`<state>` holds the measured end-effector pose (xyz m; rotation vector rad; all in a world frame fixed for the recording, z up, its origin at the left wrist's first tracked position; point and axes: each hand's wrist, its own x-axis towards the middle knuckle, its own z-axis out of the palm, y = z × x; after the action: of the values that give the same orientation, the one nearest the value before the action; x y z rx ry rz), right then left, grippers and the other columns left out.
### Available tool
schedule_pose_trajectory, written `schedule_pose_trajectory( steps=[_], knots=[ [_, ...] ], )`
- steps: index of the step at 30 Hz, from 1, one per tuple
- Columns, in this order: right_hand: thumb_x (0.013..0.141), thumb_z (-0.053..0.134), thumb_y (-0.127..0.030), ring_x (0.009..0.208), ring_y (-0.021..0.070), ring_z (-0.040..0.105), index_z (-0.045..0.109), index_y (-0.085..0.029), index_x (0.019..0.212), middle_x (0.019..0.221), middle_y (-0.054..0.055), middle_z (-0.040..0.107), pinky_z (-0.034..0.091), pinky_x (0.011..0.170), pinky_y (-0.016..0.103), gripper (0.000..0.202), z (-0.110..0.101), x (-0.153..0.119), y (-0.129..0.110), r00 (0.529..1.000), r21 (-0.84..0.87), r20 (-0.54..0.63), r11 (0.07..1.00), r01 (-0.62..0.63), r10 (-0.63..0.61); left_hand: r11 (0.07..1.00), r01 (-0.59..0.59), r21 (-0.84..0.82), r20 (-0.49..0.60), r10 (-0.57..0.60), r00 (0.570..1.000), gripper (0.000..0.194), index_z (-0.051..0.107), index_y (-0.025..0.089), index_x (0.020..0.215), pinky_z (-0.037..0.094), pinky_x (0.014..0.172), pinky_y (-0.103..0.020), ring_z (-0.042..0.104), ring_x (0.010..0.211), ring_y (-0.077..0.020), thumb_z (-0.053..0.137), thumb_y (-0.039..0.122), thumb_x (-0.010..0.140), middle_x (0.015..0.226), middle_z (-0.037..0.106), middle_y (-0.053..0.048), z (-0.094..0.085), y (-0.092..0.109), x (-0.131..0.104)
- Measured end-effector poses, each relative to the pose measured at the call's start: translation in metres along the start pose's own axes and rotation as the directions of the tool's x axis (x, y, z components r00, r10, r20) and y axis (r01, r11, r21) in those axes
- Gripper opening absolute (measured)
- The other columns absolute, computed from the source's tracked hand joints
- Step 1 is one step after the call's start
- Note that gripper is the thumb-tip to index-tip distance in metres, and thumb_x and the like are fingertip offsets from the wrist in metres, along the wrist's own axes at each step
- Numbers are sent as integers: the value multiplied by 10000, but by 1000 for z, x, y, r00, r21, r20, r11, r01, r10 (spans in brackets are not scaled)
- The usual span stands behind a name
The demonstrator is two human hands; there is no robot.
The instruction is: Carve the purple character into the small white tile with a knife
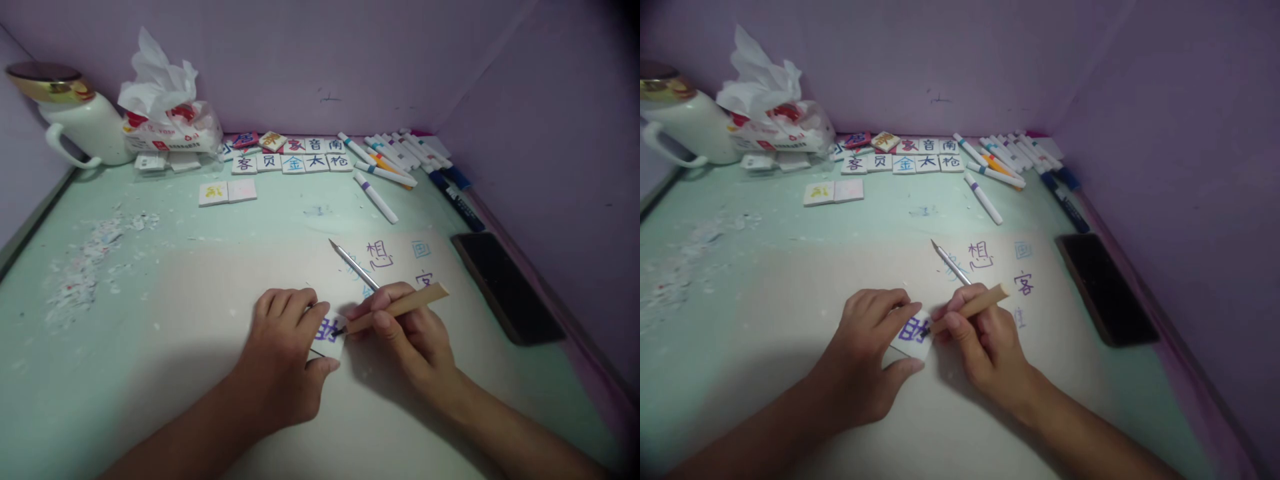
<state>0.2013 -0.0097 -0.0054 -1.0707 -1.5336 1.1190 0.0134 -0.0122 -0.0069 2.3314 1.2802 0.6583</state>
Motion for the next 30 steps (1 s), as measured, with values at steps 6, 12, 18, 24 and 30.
schedule_pose_trajectory(
  steps=[6, 12, 18, 24, 30],
  knots=[
    [927, 501, -273, 580, 131, 630, 491, -213, 885, 789, 23, 661, 552, 566, 285, 74, 3, 4, 3, 989, 266, 26, 953, -147, 145, 1000, 0, -11, 3, 0, 1000, 399, 556, 133, 1049, 346, 860, -481, 493, 958, -282, 652, 208, 669, 1058, 563, -122, 0, 1, 1],
    [918, 522, -331, 581, 147, 658, 478, -225, 889, 805, 24, 702, 570, 572, 318, 118, 5, 6, 5, 974, 489, 65, 844, -219, 216, 1000, -2, -9, 0, 2, 1000, 396, 555, 129, 1036, 346, 858, -478, 492, 954, -280, 669, 218, 667, 1045, 562, -120, 0, 1, 0],
    [936, 491, -285, 604, 145, 655, 498, -222, 917, 810, 25, 687, 557, 557, 291, 66, 1, 3, 4, 991, 347, -49, 933, -97, 121, 1000, 3, -8, 3, -3, 1000, 416, 543, 150, 1070, 353, 860, -490, 496, 963, -288, 653, 216, 674, 1063, 564, -119, 0, 0, 0],
    [937, 479, -257, 628, 141, 640, 522, -205, 916, 807, 40, 664, 546, 581, 279, 71, 0, -1, 4, 999, 126, -1, 991, -39, 40, 1000, -1, 4, 2, 1, 1000, 421, 551, 139, 1065, 348, 863, -485, 491, 961, -285, 664, 224, 668, 1062, 561, -122, 1, 0, 0],
    [937, 490, -285, 606, 136, 649, 512, -220, 915, 827, 32, 692, 562, 581, 293, 72, 2, 3, 4, 990, 400, 42, 906, -138, 132, 1000, -3, -4, 7, 3, 1000, 420, 559, 117, 1054, 345, 863, -472, 486, 961, -279, 673, 217, 662, 1052, 555, -121, 0, 0, 0]
  ],
)
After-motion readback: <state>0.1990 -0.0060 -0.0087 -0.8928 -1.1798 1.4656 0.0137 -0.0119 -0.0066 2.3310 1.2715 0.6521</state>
